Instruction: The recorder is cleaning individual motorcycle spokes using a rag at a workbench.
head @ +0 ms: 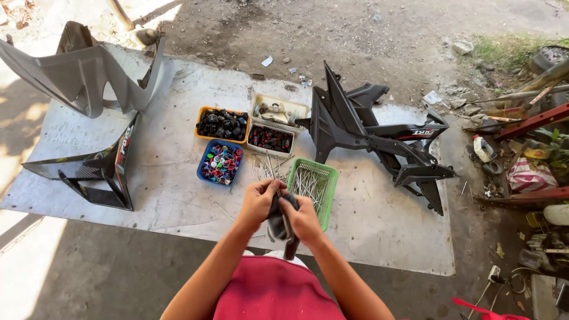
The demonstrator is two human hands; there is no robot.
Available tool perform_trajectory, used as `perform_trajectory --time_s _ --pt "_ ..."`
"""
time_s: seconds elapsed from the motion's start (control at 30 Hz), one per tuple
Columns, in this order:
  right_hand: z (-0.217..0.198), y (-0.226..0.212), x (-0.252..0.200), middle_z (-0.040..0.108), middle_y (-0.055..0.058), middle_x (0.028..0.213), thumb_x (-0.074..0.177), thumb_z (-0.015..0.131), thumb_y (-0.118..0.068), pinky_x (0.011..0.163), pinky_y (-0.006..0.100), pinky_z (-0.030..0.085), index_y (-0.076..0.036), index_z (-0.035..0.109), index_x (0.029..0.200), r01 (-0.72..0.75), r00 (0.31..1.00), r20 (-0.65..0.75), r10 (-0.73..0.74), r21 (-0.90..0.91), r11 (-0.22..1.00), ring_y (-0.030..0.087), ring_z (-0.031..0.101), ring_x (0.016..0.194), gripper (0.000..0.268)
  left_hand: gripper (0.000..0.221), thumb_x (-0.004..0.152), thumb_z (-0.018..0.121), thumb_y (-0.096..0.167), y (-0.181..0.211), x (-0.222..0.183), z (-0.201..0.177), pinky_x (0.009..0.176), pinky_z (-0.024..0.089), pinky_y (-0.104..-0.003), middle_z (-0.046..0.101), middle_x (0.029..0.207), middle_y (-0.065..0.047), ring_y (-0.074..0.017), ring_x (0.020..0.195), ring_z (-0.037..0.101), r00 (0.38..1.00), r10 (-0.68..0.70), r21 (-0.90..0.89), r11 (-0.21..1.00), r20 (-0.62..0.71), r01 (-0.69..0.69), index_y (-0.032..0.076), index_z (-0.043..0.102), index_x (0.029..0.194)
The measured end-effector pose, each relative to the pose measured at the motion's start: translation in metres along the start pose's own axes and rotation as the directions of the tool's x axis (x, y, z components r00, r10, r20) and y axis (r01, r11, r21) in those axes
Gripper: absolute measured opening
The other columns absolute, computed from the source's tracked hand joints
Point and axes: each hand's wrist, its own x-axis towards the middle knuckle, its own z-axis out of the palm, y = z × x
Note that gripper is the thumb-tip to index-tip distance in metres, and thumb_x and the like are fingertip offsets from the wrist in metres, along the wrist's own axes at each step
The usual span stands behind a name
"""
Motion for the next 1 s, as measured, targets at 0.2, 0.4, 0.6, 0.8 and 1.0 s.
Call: perform_trajectory --time_s 0.2,0.4,0.6,0.8,1.0 --pt "0.041 0.056 -0.008 0.057 0.014 0.05 0.096 0.069 -0.006 0.028 0.031 0.047 0.0 0.066 0.073 0.084 0.993 0.092 -0.074 -0.111 0.99 0.021 0.058 0.033 0.025 0.024 0.099 0.064 0.01 0.023 0.034 -0.044 0.072 0.045 -0.026 0.071 0.061 -0.01 -0.0163 0.063 0.06 0.981 0.171 0.119 0.98 -0.091 -0.16 0.01 0.08 0.082" --pt "0.109 -0.03 -0.035 0.059 0.003 0.058 0.09 0.076 -0.004 0.047 0.026 0.046 -0.004 0.072 0.072 0.22 0.975 0.058 -0.213 -0.153 0.963 0.01 0.051 0.055 0.019 0.023 0.097 0.06 0.009 0.048 0.04 -0.078 0.06 0.04 -0.019 0.068 0.059 -0.009 -0.0096 0.058 0.054 0.994 0.111 0.022 0.994 -0.014 -0.111 0.008 0.077 0.081" --pt "0.135 0.011 -0.002 0.06 0.011 0.052 0.101 0.064 -0.009 0.036 0.031 0.05 -0.002 0.065 0.074 0.122 0.971 -0.213 -0.107 0.059 0.991 0.019 0.058 0.037 0.027 0.022 0.093 0.064 0.007 0.051 0.023 -0.093 0.064 0.048 -0.021 0.072 0.06 -0.009 -0.0096 0.059 0.058 0.995 0.049 0.047 0.997 0.088 -0.053 0.008 0.081 0.078" --pt "0.183 0.011 -0.039 0.061 0.002 0.058 0.091 0.077 -0.011 0.046 0.025 0.046 -0.003 0.073 0.074 -0.026 0.982 -0.187 0.005 -0.107 0.994 0.01 0.054 0.053 0.019 0.024 0.099 0.059 0.009 0.039 0.052 -0.136 0.066 0.044 -0.019 0.071 0.063 -0.008 -0.0097 0.062 0.055 0.997 0.025 -0.002 1.0 0.075 -0.025 0.008 0.077 0.083" --pt "0.171 0.026 -0.031 0.06 0.004 0.059 0.095 0.074 -0.011 0.045 0.025 0.051 -0.002 0.071 0.076 -0.027 0.915 -0.399 0.062 0.093 0.995 0.011 0.056 0.049 0.021 0.027 0.101 0.058 0.019 0.017 0.03 -0.14 0.063 0.054 -0.027 0.066 0.057 -0.009 -0.0141 0.057 0.06 0.981 -0.073 0.123 0.991 0.182 0.051 0.009 0.078 0.085"
